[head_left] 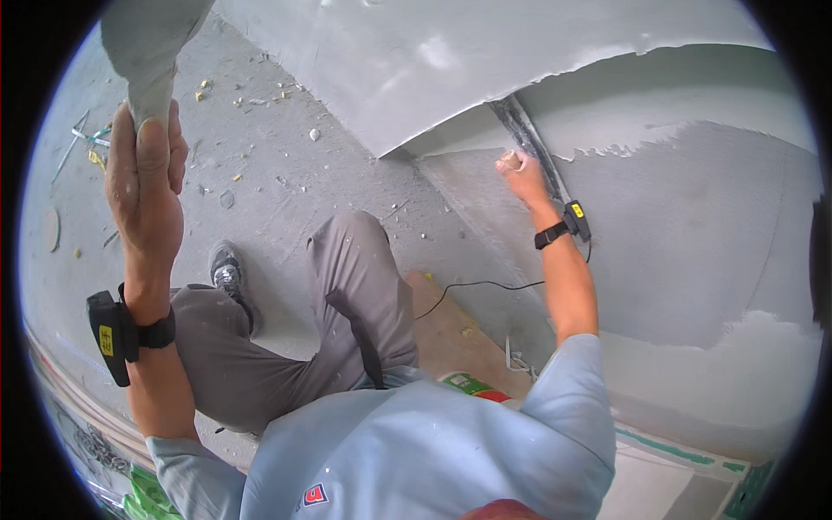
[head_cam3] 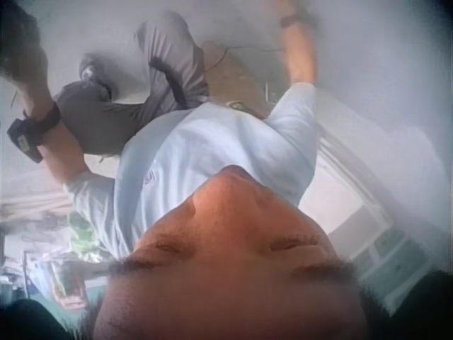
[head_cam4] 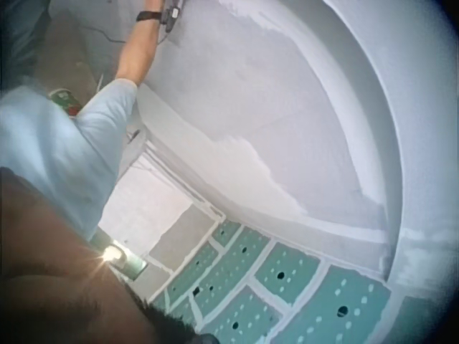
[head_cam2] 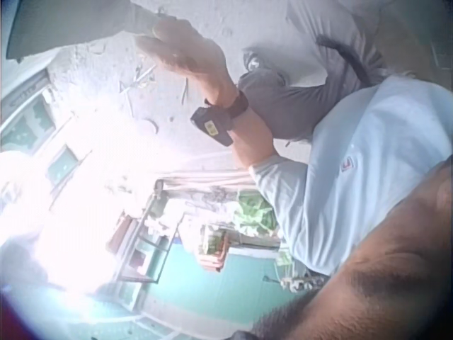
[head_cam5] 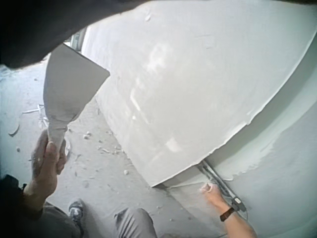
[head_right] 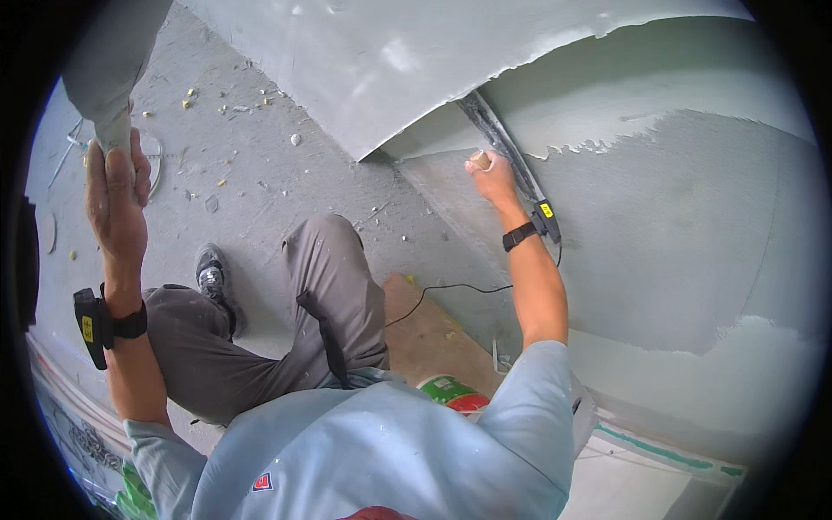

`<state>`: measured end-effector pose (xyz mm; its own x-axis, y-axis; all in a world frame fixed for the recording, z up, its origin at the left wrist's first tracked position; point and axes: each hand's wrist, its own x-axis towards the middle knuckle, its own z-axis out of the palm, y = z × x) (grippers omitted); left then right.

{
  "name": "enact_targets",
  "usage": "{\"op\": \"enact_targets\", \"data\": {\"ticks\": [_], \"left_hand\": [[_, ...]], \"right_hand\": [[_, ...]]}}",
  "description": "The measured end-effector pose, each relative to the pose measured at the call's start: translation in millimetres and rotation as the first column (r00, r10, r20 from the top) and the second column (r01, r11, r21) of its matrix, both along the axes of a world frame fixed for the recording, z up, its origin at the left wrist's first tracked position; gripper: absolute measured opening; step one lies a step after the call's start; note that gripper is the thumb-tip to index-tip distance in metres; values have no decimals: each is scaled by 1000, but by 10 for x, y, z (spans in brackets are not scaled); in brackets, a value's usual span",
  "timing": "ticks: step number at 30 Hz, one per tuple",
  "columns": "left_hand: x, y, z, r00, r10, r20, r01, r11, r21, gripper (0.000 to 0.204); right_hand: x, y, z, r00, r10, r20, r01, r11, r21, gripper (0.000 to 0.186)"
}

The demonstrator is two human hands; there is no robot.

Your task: Apply plaster to a wall and corner using a trowel and putty knife.

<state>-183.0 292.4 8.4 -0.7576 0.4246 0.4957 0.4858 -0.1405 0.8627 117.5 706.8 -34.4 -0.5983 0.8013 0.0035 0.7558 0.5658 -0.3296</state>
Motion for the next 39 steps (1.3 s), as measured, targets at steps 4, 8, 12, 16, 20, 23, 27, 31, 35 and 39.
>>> {"op": "enact_targets", "data": {"ticks": [4, 8, 12, 16, 20, 23, 27, 31, 35, 39], "left_hand": [[-85, 8, -142, 1000, -26, -12, 26, 999, 44, 29], [-99, 79, -176, 991, 34, -126, -34, 999, 2, 33], [-129, 79, -251, 995, 10, -95, -8, 1000, 20, 34], [-88, 106, -235, 996, 38, -79, -35, 999, 39, 33], [-144, 93, -325, 991, -18, -131, 25, 998, 51, 31], [-134, 96, -345, 995, -42, -87, 44, 999, 20, 29], [-140, 87, -376, 995, -100, -25, 100, 995, 7, 24], [-85, 93, -356, 996, -91, -3, 91, 995, -50, 25], [-82, 98, -340, 993, -112, 46, 111, 994, 11, 26], [-120, 59, -258, 986, -159, 44, 160, 987, -23, 26]], "right_hand": [[-19, -148, 414, 998, 11, -58, -13, 999, -34, 29], [-16, -274, 843, 998, 0, -69, -4, 998, -59, 25], [-25, -395, 1072, 995, -18, -98, 7, 994, -107, 25], [-18, -498, 1370, 999, -19, -49, 16, 997, -74, 27], [22, -604, 1737, 995, -55, -84, 52, 998, -35, 30], [61, -598, 2130, 990, -55, -128, 53, 998, -23, 33], [102, -602, 2707, 996, 1, -93, 4, 999, 48, 43], [165, -503, 3320, 985, 123, -123, -87, 959, 269, 51], [247, -636, 3734, 913, 202, -355, -12, 882, 472, 55], [326, -985, 3241, 895, 187, -404, 62, 847, 528, 50]]}}
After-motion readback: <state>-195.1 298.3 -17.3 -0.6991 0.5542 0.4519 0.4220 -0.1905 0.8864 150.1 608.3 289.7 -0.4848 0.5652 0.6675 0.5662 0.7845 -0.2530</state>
